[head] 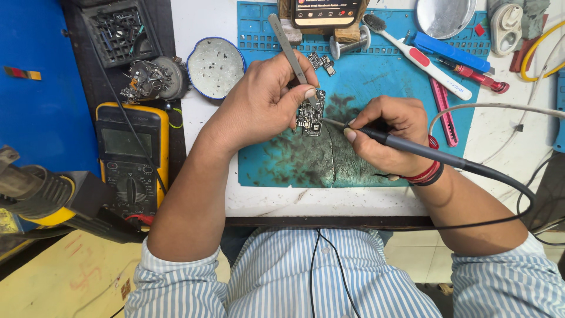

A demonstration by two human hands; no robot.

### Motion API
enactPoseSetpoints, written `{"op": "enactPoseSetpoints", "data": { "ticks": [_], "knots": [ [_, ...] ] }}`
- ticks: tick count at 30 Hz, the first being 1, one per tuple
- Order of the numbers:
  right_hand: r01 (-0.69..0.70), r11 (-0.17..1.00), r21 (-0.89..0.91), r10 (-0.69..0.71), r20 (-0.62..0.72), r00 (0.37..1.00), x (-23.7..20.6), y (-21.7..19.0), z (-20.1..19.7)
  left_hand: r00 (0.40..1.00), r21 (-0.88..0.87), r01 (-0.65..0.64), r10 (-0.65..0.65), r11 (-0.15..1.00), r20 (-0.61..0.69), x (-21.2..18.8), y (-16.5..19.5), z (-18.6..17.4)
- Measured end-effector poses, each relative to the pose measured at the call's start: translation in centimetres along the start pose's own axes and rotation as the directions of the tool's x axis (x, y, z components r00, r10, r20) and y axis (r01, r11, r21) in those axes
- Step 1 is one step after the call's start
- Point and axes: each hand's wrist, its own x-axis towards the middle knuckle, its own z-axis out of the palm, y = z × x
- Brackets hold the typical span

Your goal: The person uses a soldering iron and tweezers to solder components onto a small circuit board. They repeatedly heat solder joints and adjust tiny parts while working over a blue mat on a cluttered workbench.

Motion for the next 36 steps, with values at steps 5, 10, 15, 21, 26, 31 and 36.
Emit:
{"op": "enactPoseSetpoints", "data": {
  "ticks": [5,10,15,21,26,31,36],
  "knots": [
    [0.021,0.999,0.033,-0.022,0.019,1.000,0.08,0.02,-0.05,1.000,-0.001,-0.006,0.006,1.000,0.002,-0.07,-0.08,0.02],
    [0.009,1.000,0.026,-0.010,0.024,1.000,0.00,0.04,-0.06,1.000,-0.013,-0.017,0.017,1.000,0.003,-0.09,-0.12,0.08],
    [0.011,1.000,0.016,-0.011,0.018,1.000,0.00,-0.02,0.01,1.000,0.000,0.002,-0.002,1.000,0.007,-0.07,-0.10,0.03],
    [0.027,1.000,-0.012,-0.027,0.020,0.999,0.14,-0.05,-0.09,1.000,0.003,-0.012,0.012,1.000,0.001,-0.07,-0.08,0.04],
    [0.038,0.999,-0.002,-0.038,0.024,0.999,0.11,0.04,-0.11,1.000,-0.008,-0.012,0.012,1.000,0.002,-0.10,-0.05,0.12],
    [0.047,0.999,-0.009,-0.046,0.047,0.998,0.03,0.17,-0.32,1.000,-0.010,-0.026,0.026,1.000,-0.001,-0.09,-0.01,0.11],
    [0.019,1.000,0.019,-0.019,-0.010,1.000,-0.16,0.18,-0.12,1.000,0.012,-0.007,0.007,1.000,0.001,-0.09,0.04,0.11]
  ]
}}
